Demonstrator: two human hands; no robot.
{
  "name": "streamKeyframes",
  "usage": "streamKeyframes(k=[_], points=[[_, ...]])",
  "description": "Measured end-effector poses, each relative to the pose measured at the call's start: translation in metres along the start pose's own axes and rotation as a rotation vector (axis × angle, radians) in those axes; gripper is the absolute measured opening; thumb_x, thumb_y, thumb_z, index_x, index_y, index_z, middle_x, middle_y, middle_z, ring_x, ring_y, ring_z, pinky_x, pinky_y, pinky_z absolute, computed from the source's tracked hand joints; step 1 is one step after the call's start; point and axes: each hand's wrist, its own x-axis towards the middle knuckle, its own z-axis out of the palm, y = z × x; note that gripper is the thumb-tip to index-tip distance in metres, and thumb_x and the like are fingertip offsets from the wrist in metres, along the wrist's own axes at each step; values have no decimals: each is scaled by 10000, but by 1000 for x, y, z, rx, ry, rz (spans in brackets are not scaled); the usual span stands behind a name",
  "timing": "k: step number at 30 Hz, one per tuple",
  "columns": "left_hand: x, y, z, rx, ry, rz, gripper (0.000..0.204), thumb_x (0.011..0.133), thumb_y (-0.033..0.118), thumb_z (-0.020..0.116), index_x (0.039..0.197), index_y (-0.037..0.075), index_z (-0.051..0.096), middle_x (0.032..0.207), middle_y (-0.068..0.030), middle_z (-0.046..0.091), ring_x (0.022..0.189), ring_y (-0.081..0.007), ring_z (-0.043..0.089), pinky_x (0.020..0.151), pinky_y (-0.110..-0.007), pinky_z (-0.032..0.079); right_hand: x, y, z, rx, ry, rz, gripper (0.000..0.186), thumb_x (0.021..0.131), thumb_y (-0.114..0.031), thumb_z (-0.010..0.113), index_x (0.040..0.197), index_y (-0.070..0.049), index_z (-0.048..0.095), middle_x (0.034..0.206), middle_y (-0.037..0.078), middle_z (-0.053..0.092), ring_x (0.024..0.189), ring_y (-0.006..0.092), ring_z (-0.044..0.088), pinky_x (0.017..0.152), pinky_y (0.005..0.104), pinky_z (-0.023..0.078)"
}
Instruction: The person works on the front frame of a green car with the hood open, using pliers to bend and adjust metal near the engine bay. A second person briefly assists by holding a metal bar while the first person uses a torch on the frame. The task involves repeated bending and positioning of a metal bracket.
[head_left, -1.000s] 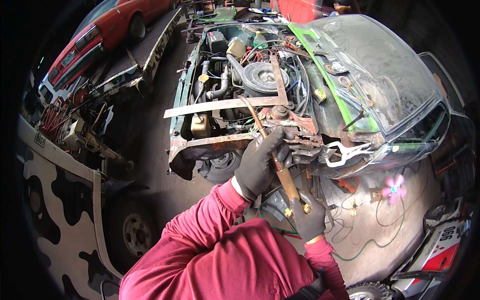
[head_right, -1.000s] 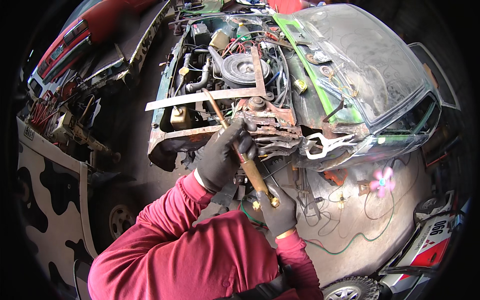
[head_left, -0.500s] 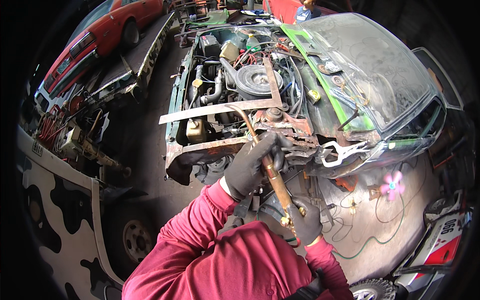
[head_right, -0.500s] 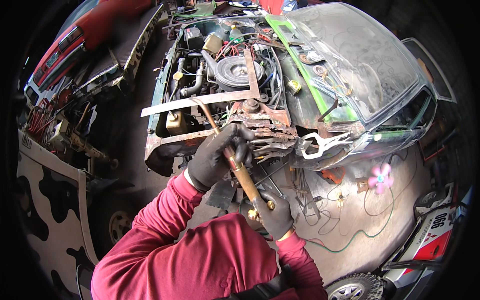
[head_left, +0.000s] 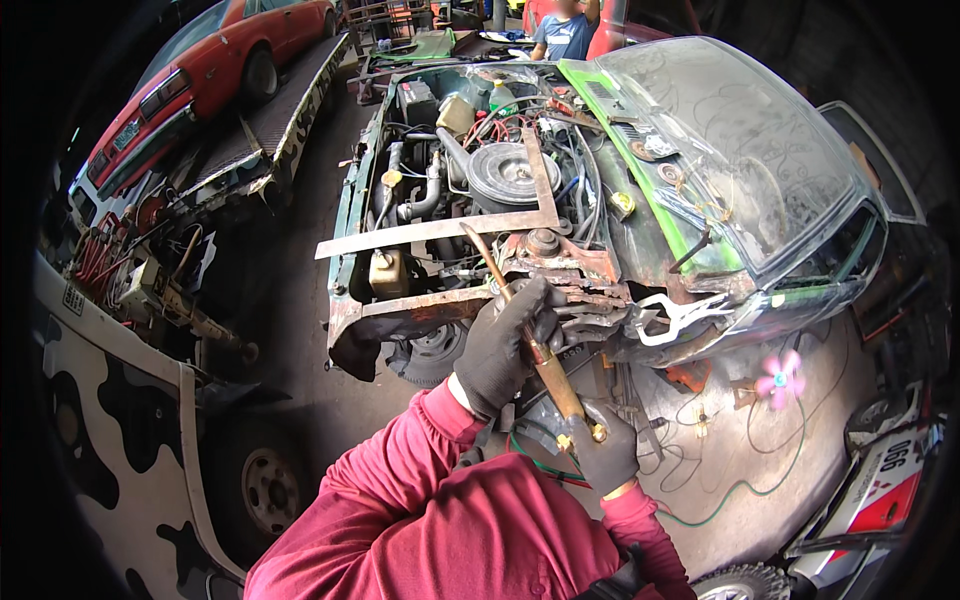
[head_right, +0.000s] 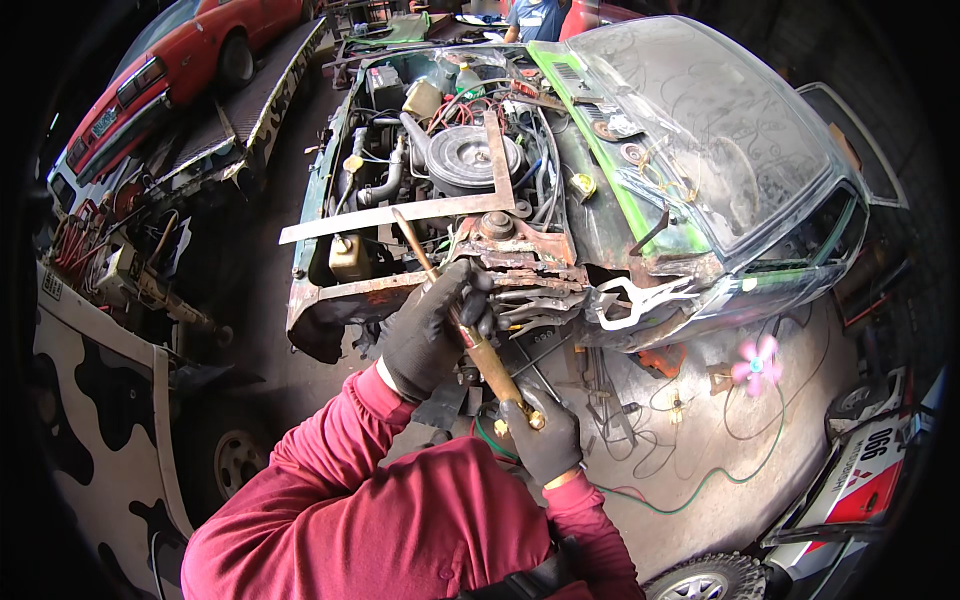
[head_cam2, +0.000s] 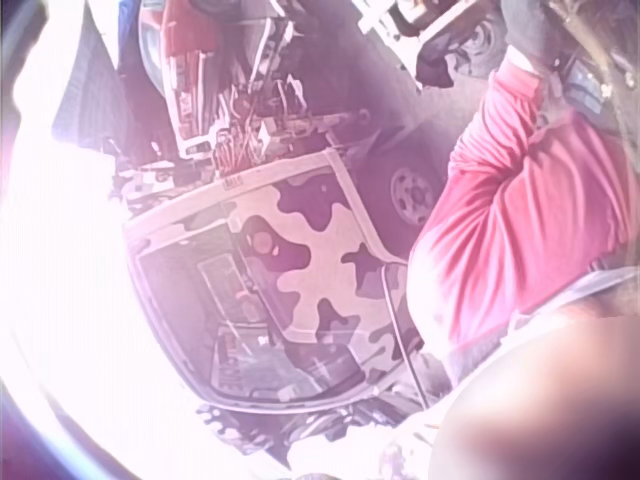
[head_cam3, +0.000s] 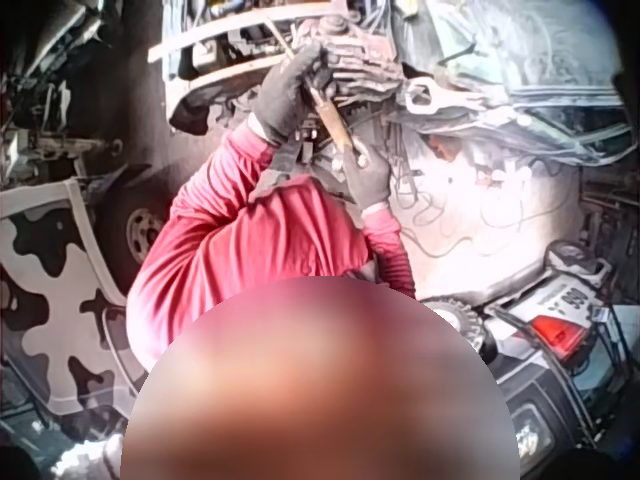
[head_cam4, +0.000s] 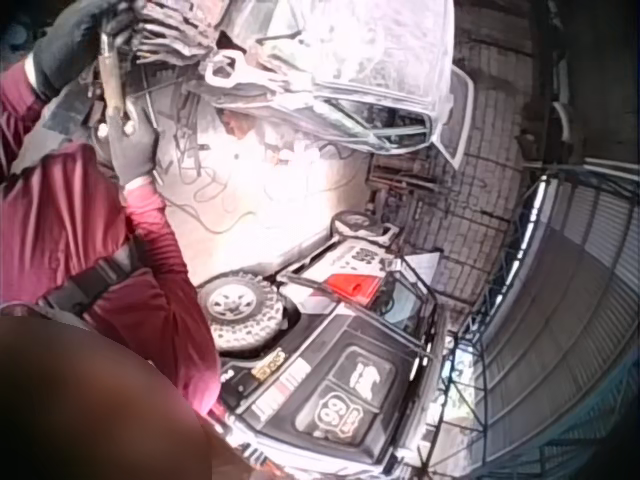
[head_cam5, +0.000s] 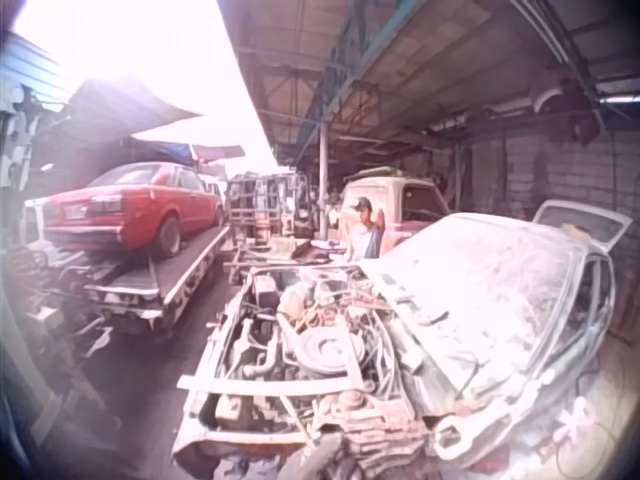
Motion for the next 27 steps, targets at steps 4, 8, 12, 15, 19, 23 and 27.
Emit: streamKeyframes(k=[4, 8, 12, 15, 19, 23, 27], points=[[-1, 3, -6, -222, -300, -93, 572, 1204, 486, 432, 872, 60, 621, 659, -5, 425, 614, -187, 519, 817, -468, 582, -7, 4, -12, 268, -253, 423, 228, 1047, -138, 711, 1190, 33, 759, 853, 58, 740, 796, 106, 739, 688, 324, 568], [4, 2, -7, 35, -211, 36, 468, 1194, 466, 486, 1224, 29, 649, 842, -48, 578, 798, -197, 633, 852, -420, 590, -14, 2, -12, 218, -97, 287, 226, 1028, -124, 732, 1195, 25, 764, 877, 95, 760, 788, 137, 755, 675, 335, 578], [11, 14, -21, 28, 46, 177, 548, 1165, 425, 584, 1552, 50, 486, 1197, -94, 705, 1061, -215, 730, 996, -406, 607, -15, 9, -15, -95, 64, 29, 284, 980, -146, 803, 1218, 5, 768, 918, 149, 776, 787, 228, 781, 690, 366, 598], [15, 32, -43, 144, 159, 255, 586, 1158, 433, 599, 1588, 56, 472, 1284, -113, 713, 1019, -188, 746, 932, -384, 631, -18, 19, -16, -227, 118, -94, 355, 943, -184, 857, 1244, -17, 769, 979, 169, 783, 820, 301, 792, 707, 400, 611], [9, 42, -65, 251, 149, 138, 536, 1151, 410, 613, 1517, 21, 575, 1199, -105, 765, 923, -157, 755, 870, -331, 632, -26, 27, -12, -428, 76, -181, 430, 919, -229, 895, 1284, -44, 763, 1058, 173, 788, 886, 347, 796, 721, 426, 621], [3, 46, -81, 253, 165, 103, 539, 1136, 379, 635, 1495, -20, 590, 1189, -104, 778, 939, -167, 772, 856, -315, 632, -26, 23, -2, -439, 69, -220, 488, 911, -280, 913, 1314, -56, 755, 1070, 151, 743, 853, 346, 770, 731, 438, 621], [-1, 51, -98, 356, 175, 83, 507, 1141, 327, 613, 1487, -41, 562, 1189, -133, 779, 954, -183, 776, 852, -315, 633, -20, 13, 5, -449, 48, -254, 464, 917, -256, 888, 1313, -47, 767, 1007, 164, 768, 848, 365, 775, 734, 450, 611]])
